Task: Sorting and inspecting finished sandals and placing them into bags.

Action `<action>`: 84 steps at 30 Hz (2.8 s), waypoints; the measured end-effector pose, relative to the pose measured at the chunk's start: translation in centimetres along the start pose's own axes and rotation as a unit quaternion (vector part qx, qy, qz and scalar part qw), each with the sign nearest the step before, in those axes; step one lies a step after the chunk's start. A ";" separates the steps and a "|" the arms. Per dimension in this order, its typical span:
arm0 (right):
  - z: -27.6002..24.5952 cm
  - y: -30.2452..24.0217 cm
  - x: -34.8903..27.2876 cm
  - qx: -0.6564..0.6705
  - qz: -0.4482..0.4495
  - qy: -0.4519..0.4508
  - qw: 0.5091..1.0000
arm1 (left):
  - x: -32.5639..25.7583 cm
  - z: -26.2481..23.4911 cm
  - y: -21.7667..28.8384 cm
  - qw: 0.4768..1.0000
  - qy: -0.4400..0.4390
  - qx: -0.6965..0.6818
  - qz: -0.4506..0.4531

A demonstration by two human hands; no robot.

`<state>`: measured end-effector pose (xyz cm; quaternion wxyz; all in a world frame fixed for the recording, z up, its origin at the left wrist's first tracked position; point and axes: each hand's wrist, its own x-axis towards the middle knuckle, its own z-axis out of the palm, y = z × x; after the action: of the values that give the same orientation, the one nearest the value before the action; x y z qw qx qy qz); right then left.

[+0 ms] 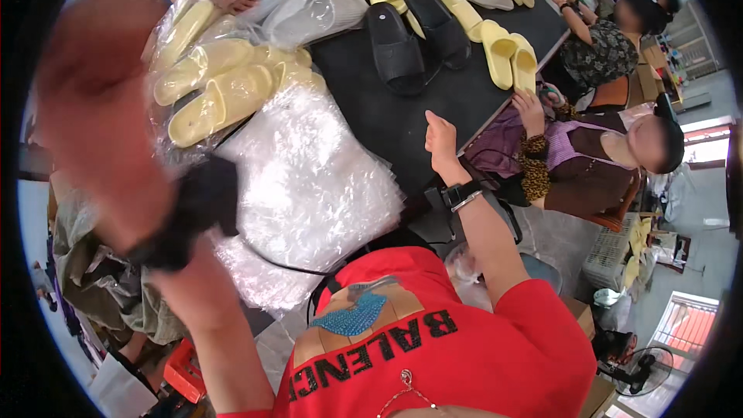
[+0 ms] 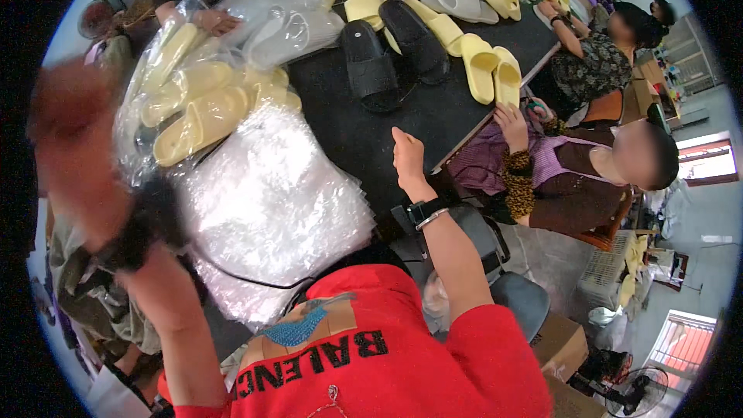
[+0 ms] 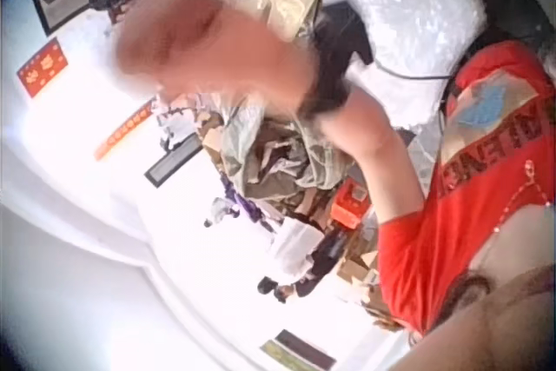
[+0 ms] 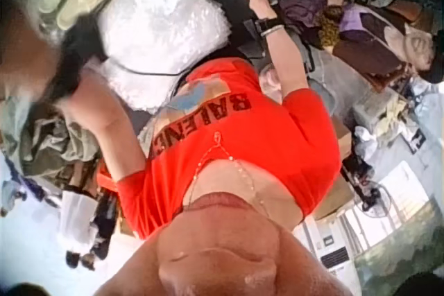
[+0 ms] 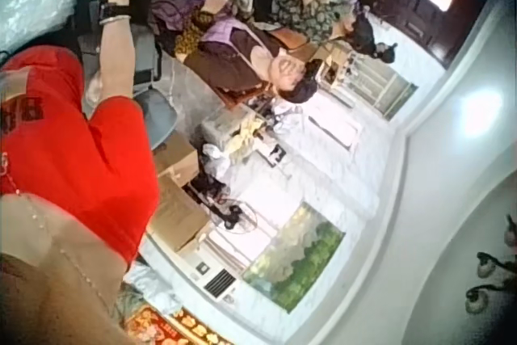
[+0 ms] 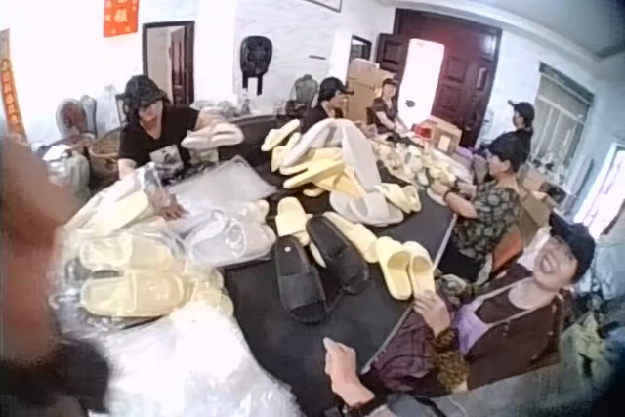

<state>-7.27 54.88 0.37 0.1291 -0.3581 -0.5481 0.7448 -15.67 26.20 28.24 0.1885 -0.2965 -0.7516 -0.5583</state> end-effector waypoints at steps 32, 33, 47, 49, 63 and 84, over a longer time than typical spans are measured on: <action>3.4 4.2 -5.4 -0.176 -0.078 -0.141 0.971 | -22.4 15.6 -14.4 0.652 -0.169 -0.402 -0.620; 3.3 4.5 -5.3 -0.183 -0.094 -0.139 0.969 | -22.4 15.6 -14.4 0.655 -0.176 -0.395 -0.619; 0.5 -3.0 -5.6 0.406 0.061 -0.236 0.881 | -12.3 12.2 -7.5 0.500 -0.179 -0.753 -0.389; 0.3 -4.0 -5.8 0.393 0.047 -0.244 0.885 | -10.8 11.2 -7.0 0.539 -0.151 -0.735 -0.382; 1.4 4.4 -3.6 0.254 0.124 -0.269 0.921 | -17.9 -1.1 -14.6 0.786 -0.093 -0.333 -0.513; 7.1 7.8 -6.7 -0.268 0.026 -0.330 0.905 | -42.5 -12.2 -19.4 0.841 0.175 0.098 -0.502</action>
<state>-5.76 42.94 -3.02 -0.1790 -0.1270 -0.7290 0.6484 2.98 0.73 -8.29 0.0393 0.2438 -0.8029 -0.5426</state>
